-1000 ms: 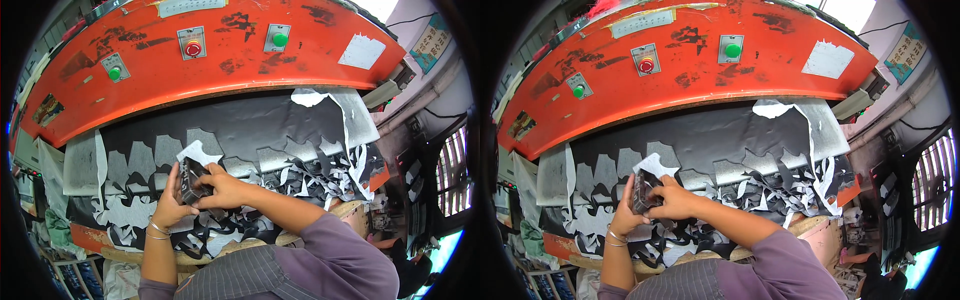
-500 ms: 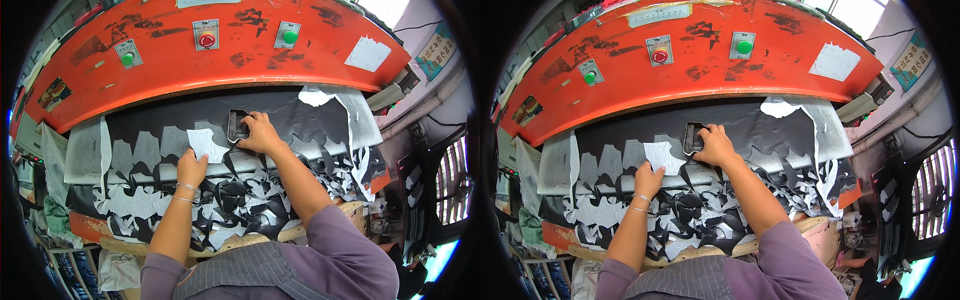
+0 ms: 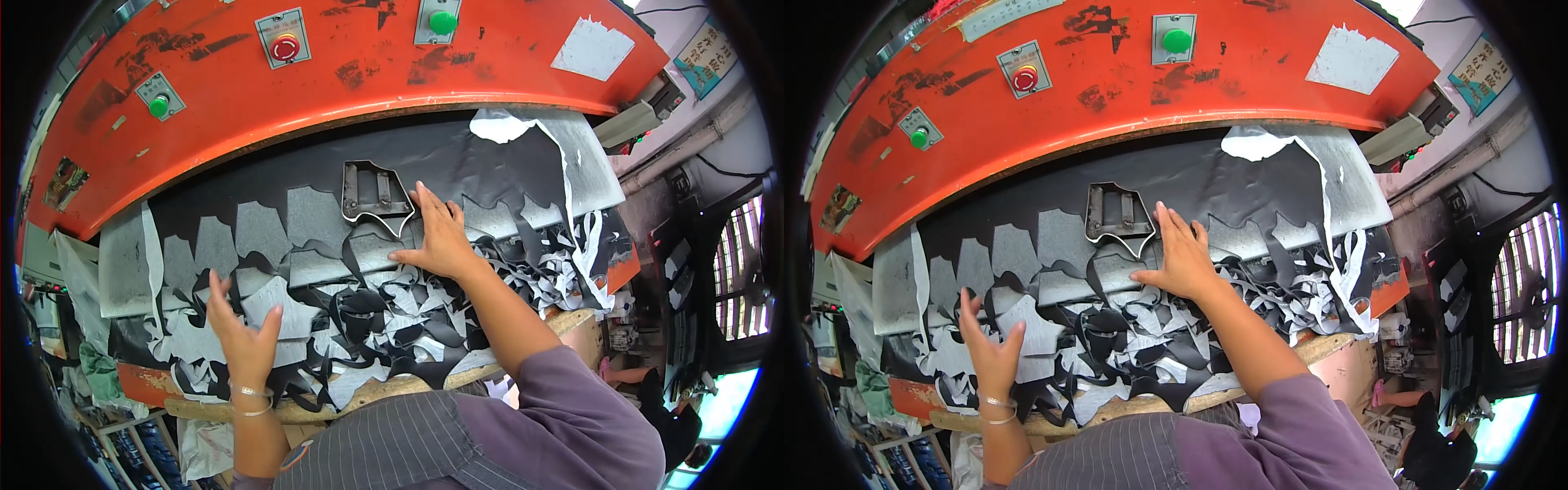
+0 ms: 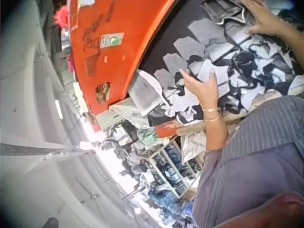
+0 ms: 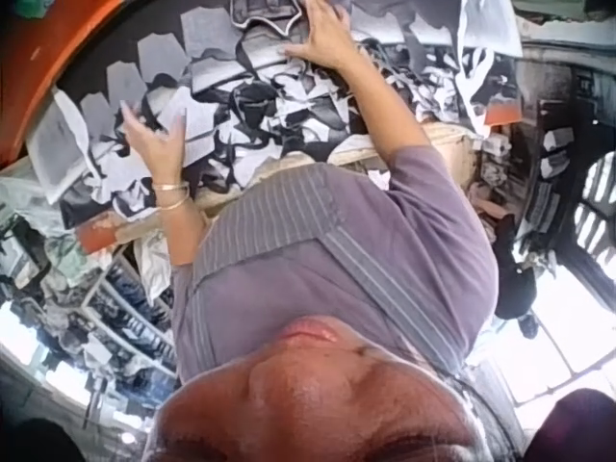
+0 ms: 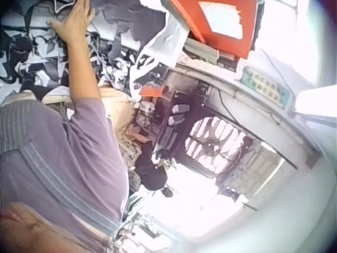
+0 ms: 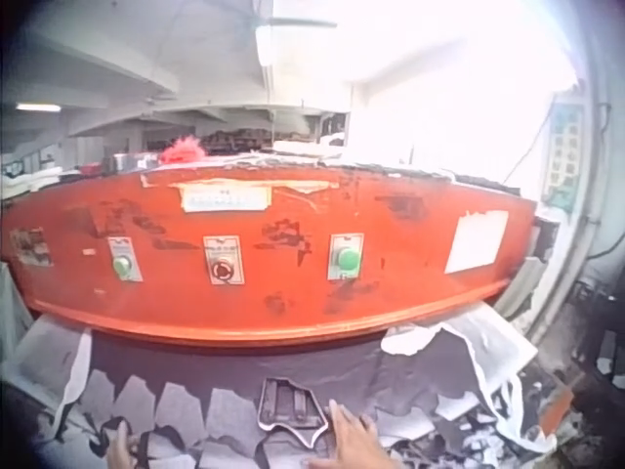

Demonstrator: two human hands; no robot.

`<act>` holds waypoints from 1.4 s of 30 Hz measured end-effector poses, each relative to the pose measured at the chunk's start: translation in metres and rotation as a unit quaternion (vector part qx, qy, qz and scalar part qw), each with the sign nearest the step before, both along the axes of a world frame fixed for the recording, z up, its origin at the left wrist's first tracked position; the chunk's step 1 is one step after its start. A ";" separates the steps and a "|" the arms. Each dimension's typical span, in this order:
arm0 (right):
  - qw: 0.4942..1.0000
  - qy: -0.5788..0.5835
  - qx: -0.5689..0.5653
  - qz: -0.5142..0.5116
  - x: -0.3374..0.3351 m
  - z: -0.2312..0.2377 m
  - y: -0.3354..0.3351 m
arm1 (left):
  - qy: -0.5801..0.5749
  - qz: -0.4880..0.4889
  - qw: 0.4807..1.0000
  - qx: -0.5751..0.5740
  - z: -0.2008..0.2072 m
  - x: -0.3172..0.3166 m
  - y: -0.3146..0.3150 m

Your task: Operating a hydraulic press with a metal die to cut specific shapes out of a roll of material.

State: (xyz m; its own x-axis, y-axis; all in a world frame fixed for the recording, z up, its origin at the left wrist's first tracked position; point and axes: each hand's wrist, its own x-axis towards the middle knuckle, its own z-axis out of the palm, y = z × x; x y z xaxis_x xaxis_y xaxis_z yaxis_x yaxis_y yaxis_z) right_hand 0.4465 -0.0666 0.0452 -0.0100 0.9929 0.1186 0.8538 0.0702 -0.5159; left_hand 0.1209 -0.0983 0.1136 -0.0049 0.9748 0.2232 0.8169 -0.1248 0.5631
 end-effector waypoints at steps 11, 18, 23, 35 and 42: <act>0.996 -0.007 0.082 -0.027 -0.005 -0.019 0.011 | -0.028 -0.190 0.981 -0.033 -0.085 0.116 0.063; 0.998 -0.006 0.063 0.005 0.002 -0.021 0.008 | -0.015 -0.215 0.976 -0.041 -0.078 0.114 0.064; 0.998 -0.013 0.066 0.015 0.005 -0.017 0.008 | -0.028 -0.211 0.975 -0.055 -0.079 0.114 0.064; 0.860 0.295 0.407 -0.084 0.037 0.123 -0.008 | -0.240 -0.008 0.967 0.087 0.003 0.026 0.068; 0.749 -0.116 0.621 -0.199 0.056 0.174 0.037 | -0.024 0.034 0.948 0.315 0.083 -0.026 0.069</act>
State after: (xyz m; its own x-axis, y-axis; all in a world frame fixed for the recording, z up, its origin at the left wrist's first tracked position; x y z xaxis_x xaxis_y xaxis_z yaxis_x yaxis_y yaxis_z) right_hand 0.5027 -0.0294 0.2195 0.0943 0.0481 0.9944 0.9911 0.0893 -0.0984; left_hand 0.0948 -0.0289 0.1964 -0.0875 0.6445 0.7595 0.8106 -0.3971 0.4304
